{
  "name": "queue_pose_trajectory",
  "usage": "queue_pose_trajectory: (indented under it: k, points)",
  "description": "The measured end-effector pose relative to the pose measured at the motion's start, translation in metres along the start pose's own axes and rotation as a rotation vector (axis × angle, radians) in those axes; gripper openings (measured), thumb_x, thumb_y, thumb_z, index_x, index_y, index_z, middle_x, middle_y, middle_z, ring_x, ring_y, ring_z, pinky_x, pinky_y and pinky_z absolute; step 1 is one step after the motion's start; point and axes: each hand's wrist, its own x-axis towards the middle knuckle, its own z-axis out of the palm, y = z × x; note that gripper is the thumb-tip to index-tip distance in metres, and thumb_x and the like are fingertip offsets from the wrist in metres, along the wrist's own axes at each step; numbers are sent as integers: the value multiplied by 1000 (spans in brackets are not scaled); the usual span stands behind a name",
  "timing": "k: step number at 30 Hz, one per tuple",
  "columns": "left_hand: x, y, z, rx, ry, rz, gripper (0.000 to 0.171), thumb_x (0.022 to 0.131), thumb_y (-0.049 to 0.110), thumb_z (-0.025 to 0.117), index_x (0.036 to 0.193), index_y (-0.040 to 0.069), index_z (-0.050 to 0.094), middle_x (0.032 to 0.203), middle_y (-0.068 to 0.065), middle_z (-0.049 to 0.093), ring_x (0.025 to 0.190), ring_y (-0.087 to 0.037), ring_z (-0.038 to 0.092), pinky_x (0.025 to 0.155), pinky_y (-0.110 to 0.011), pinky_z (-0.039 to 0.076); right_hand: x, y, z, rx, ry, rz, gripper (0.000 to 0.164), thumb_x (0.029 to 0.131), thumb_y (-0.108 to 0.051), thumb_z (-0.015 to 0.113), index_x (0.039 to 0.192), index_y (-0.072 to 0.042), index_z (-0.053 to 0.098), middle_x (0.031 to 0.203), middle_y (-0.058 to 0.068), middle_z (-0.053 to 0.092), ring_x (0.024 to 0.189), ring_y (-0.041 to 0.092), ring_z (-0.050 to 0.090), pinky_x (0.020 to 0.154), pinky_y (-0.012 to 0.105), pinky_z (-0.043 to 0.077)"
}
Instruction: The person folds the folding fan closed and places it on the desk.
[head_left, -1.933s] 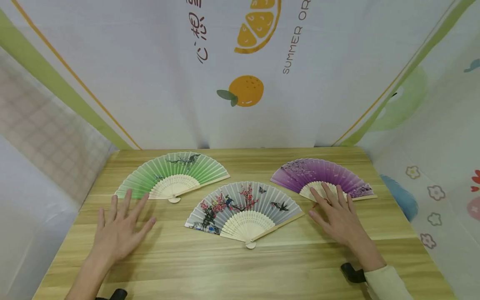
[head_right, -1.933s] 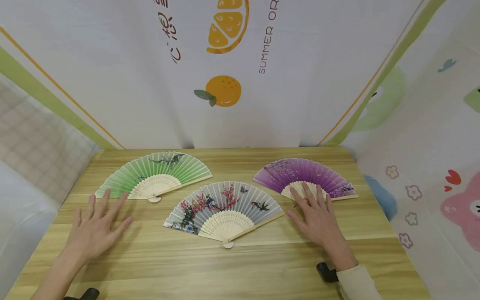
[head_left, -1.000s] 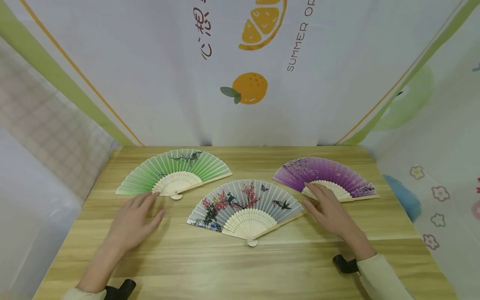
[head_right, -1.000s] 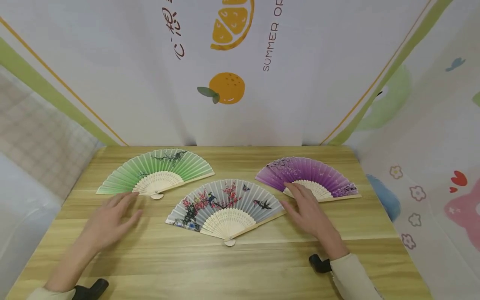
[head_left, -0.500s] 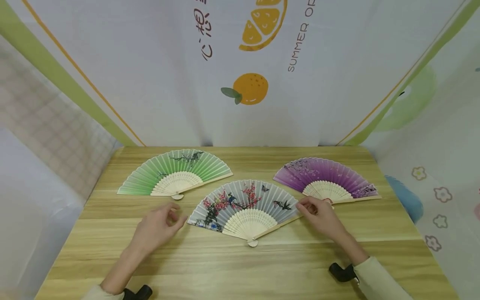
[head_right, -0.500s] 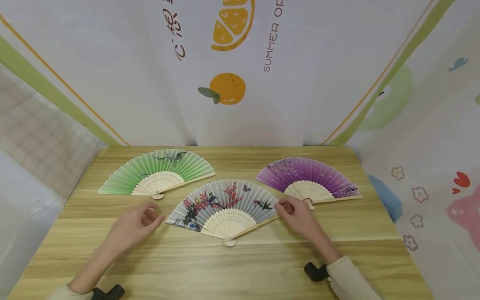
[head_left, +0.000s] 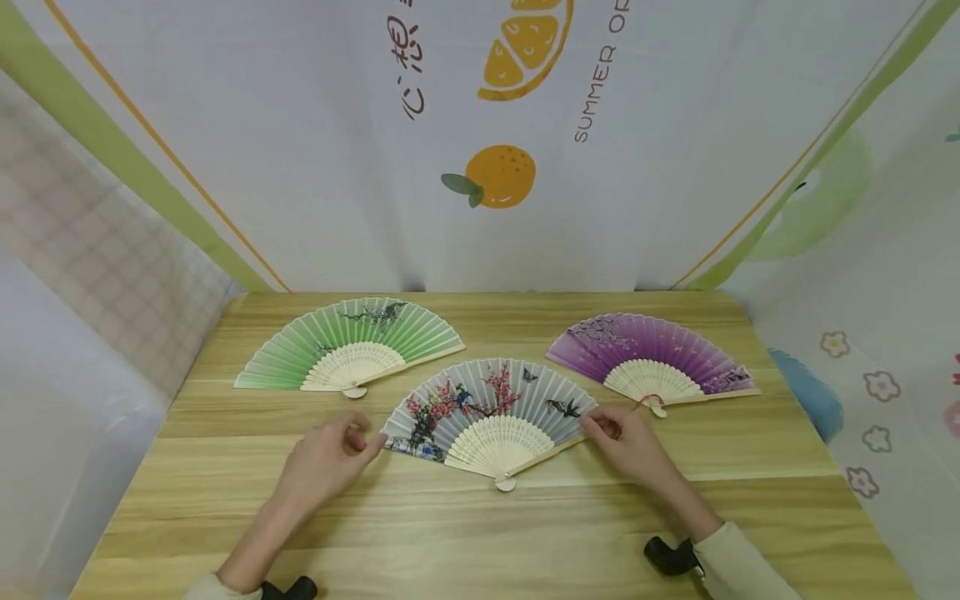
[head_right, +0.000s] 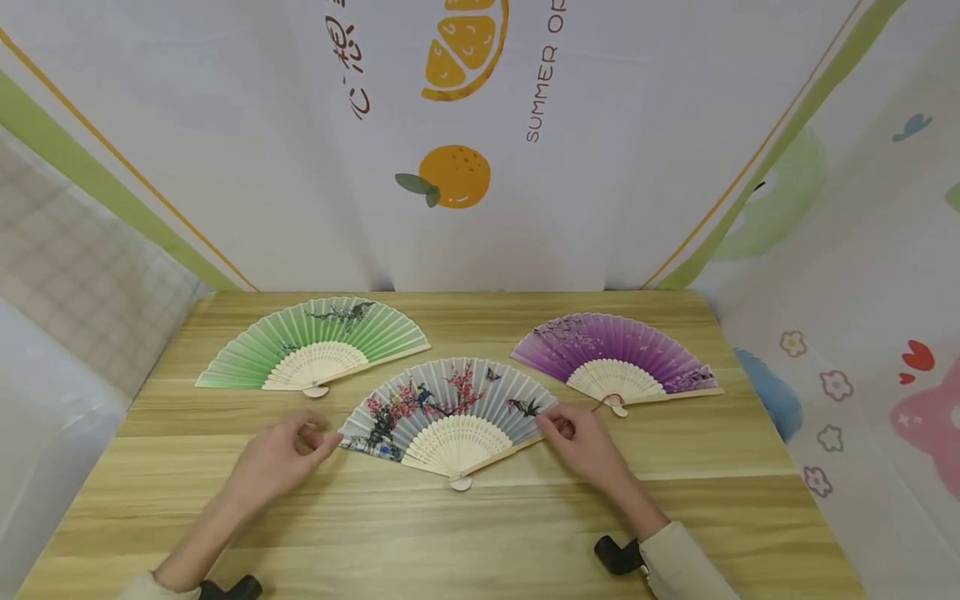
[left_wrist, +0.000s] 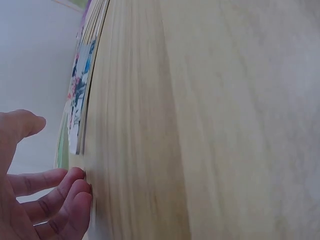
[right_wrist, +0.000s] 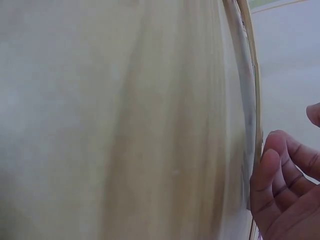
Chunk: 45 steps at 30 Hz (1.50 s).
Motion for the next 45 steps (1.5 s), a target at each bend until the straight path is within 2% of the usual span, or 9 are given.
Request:
queue_pose_trajectory:
  k: [4, 8, 17, 21, 25, 33, 40, 45]
  points:
    - [-4, 5, 3, -19, -3, -11, 39, 93, 41, 75, 111, 6, 70, 79, 8, 67, 72, -12, 64, 65, -40, 55, -3, 0, 4, -8, 3, 15, 12, 97, -8, 70, 87, -13, 74, 67, -12, 54, 58, 6, 48, 50, 24, 42]
    - [-7, 13, 8, -43, -7, 15, 35, 90, 36, 79, 109, 7, 70, 77, 9, 66, 68, -9, 62, 60, -36, 54, -6, 0, 6, -13, -12, 15, 13, 98, -10, 70, 87, -15, 74, 67, -13, 55, 58, 5, 47, 51, 24, 42]
    - [-5, 21, 15, -18, -15, 84, 29, 84, 31, 86, 102, 13, 72, 75, 10, 62, 62, -5, 54, 57, -33, 51, -6, -8, 3, 7, -69, 38, 5, 95, -13, 74, 92, -9, 75, 76, -9, 65, 63, 8, 58, 57, 25, 51]
    - [-3, 25, 17, -19, -24, 114, 27, 83, 27, 86, 101, 13, 72, 75, 11, 63, 59, -3, 52, 55, -31, 50, -4, -10, 3, 22, -89, 11, 2, 92, -11, 77, 93, -11, 75, 76, -9, 66, 64, 8, 59, 57, 26, 52]
    - [-3, 28, 20, -20, -37, 154, 26, 81, 23, 87, 100, 12, 73, 76, 11, 64, 57, 0, 52, 54, -27, 49, -2, -10, 3, 40, -119, -30, 9, 88, -7, 81, 94, -12, 75, 78, -9, 66, 65, 8, 60, 56, 26, 53]
    - [-2, 29, 27, -7, -48, 222, 20, 79, 18, 89, 92, 17, 74, 78, 12, 62, 61, 2, 53, 56, -24, 49, 0, -9, 5, -13, -164, -120, 20, 81, -6, 87, 95, -14, 75, 87, -6, 63, 69, 7, 57, 58, 25, 52]
    - [0, 25, 28, -14, -37, 247, 25, 75, 10, 90, 95, 14, 76, 80, 10, 63, 63, 1, 54, 57, -22, 50, 1, -8, 5, -60, -197, -129, 21, 81, -9, 88, 97, -16, 76, 90, -8, 59, 70, 8, 55, 58, 24, 50]
    - [2, 20, 26, 1, -9, 274, 25, 74, 7, 91, 93, 14, 76, 80, 9, 63, 63, 0, 54, 55, -21, 49, 2, -2, 4, -80, -194, -195, 22, 81, -3, 86, 97, -16, 76, 93, -8, 60, 72, 8, 55, 59, 23, 49]
